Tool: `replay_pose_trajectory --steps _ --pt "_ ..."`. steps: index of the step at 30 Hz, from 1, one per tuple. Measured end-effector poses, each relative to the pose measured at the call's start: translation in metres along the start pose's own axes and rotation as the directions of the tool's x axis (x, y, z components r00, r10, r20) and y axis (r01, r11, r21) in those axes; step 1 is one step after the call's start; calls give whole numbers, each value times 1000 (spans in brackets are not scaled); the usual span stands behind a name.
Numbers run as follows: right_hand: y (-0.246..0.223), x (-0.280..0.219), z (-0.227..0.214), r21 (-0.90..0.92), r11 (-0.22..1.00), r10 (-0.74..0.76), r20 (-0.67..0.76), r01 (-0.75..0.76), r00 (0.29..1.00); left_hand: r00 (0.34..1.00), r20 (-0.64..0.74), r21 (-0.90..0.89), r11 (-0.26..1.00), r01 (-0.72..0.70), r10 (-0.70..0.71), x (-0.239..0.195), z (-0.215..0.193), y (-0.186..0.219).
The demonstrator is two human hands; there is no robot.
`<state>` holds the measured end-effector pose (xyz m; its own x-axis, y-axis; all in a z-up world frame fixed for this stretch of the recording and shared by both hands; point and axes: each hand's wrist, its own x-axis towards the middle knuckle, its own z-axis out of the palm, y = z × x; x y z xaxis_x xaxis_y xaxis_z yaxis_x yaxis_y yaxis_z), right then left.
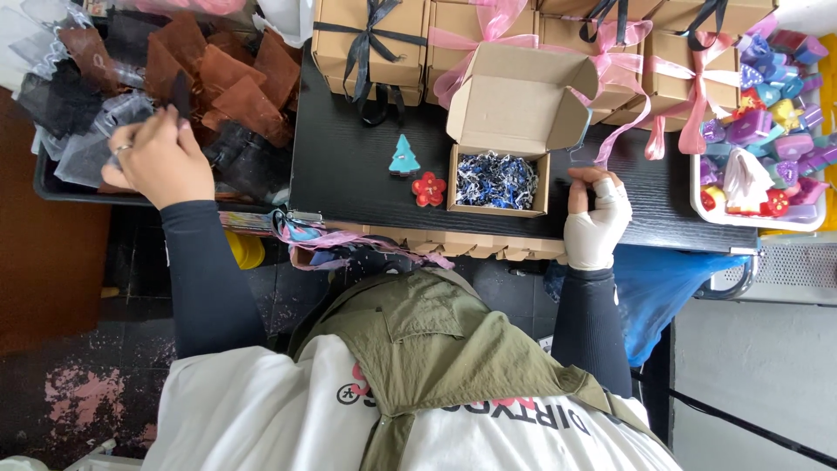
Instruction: Packaging wax melts into a gift box and tying it with a ribbon.
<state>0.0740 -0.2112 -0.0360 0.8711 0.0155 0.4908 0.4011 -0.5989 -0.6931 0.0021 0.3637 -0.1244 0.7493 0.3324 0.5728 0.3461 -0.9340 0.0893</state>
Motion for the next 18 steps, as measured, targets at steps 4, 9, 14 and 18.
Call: replay_pose_trajectory --steps 4,9,14,18 --pt "-2 0 -1 -17 1000 -2 4 2 1000 981 -193 -68 998 4 -17 24 -39 33" --pt "-3 -6 0 -51 997 -67 -141 60 988 940 -324 -336 942 -6 -109 34 -94 87" --pt "-14 -9 -1 -87 980 -192 -177 179 965 988 -149 -725 676 -133 34 17 -158 182" --pt "-51 -5 -4 -93 953 -298 -112 288 948 975 174 -951 279 132 135 -10 -166 234"
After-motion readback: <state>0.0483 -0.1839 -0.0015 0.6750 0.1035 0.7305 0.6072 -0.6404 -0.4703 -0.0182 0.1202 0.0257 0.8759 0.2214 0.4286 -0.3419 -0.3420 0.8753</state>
